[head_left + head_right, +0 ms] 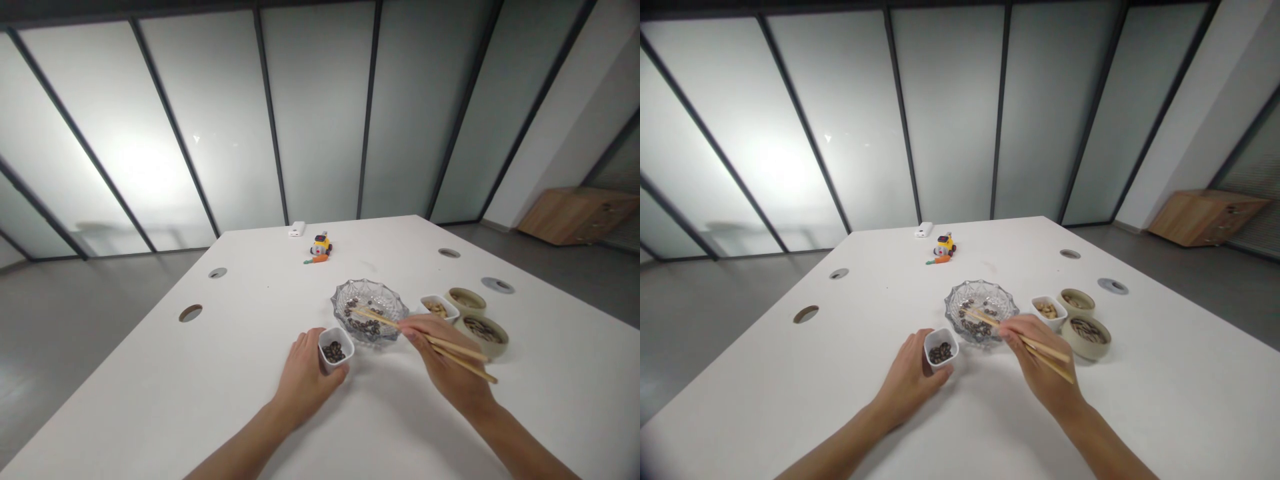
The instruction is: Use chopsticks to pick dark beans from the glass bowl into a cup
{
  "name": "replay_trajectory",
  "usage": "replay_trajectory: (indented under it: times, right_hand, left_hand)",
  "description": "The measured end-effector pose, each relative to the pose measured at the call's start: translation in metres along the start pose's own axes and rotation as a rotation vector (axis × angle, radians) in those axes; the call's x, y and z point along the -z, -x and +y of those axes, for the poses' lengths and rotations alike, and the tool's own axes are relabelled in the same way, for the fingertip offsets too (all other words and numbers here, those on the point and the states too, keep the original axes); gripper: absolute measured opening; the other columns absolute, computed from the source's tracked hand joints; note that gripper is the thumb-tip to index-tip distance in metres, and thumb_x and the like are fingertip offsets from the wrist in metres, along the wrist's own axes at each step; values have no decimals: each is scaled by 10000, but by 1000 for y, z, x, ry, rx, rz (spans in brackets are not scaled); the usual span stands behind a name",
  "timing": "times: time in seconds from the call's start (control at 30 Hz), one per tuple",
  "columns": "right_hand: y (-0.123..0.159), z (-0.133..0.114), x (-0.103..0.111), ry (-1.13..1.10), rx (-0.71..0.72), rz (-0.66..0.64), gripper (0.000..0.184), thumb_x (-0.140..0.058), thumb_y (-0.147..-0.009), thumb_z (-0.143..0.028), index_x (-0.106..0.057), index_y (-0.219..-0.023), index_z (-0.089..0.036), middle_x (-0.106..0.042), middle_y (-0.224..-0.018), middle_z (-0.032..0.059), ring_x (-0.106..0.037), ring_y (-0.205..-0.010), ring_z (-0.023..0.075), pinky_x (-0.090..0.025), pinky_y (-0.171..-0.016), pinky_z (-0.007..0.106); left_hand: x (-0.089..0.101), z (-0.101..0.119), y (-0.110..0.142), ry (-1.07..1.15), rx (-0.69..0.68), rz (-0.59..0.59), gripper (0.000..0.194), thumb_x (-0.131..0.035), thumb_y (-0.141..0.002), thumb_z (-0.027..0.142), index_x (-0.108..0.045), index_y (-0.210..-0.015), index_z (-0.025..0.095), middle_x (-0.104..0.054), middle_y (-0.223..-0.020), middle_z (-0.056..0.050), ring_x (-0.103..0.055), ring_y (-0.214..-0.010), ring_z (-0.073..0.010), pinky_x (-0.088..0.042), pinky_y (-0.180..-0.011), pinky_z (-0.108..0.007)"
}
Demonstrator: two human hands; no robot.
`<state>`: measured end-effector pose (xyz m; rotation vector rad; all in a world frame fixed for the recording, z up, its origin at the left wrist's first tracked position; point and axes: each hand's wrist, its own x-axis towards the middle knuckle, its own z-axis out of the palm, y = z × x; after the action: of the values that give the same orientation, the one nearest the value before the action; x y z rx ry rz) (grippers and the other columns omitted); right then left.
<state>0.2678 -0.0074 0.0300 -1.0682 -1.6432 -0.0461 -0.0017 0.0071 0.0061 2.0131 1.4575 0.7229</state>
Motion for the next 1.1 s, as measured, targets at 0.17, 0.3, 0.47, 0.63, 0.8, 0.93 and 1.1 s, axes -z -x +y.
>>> replay_trajectory:
  times: [0.17,0.3,0.47,0.63,0.8,0.93,1.1]
  right_hand:
    - [-10,3,16,69,-61,-25,491,-542,-1100,-592,-751,-798,-266,-790,-760,26,-759,-711,213,-588,-659,329]
    - [-17,4,25,110,-58,-46,562,-478,-1112,-627,-710,-753,-263,-744,-712,22,-713,-649,197,-553,-625,328]
    - [-22,8,28,141,-70,-103,509,-514,-1101,-618,-735,-800,-273,-734,-698,12,-689,-619,197,-533,-588,335]
    - [-21,12,26,117,-63,-172,440,-568,-1094,-579,-769,-831,-288,-800,-804,10,-762,-739,206,-579,-659,334]
    - [-17,12,24,112,-26,-118,418,-564,-1107,-540,-768,-848,-283,-807,-817,10,-767,-752,199,-585,-688,330]
    - [-17,12,25,93,-53,-81,442,-551,-1106,-561,-769,-848,-276,-809,-819,27,-775,-776,212,-594,-691,332]
    - [-16,12,23,86,-112,-124,513,-523,-1093,-636,-776,-830,-274,-802,-785,32,-764,-734,218,-585,-656,338]
  left_hand:
    - [0,1,0,0,13,-4,340,-714,-843,319,-645,-1169,248,-710,-1181,-72,-623,-1134,-296,-459,-994,-406]
    - [1,3,1,-2,24,-12,366,-713,-834,328,-640,-1184,251,-711,-1192,-76,-624,-1144,-299,-462,-1006,-410]
    - [1,5,1,5,21,-14,360,-712,-827,335,-636,-1167,244,-709,-1201,-79,-617,-1153,-302,-460,-1023,-426]
    - [2,7,0,16,36,-22,354,-709,-834,335,-633,-1169,251,-709,-1203,-76,-613,-1150,-293,-457,-1022,-420]
    - [3,8,1,20,31,-17,332,-708,-839,335,-639,-1151,247,-709,-1186,-73,-614,-1145,-295,-454,-1020,-422]
    - [3,7,2,34,28,-21,339,-709,-835,337,-643,-1155,248,-709,-1187,-71,-618,-1148,-295,-456,-1018,-416]
    - [2,5,0,18,21,-6,370,-714,-828,354,-641,-1175,251,-711,-1200,-76,-617,-1152,-299,-460,-1024,-422]
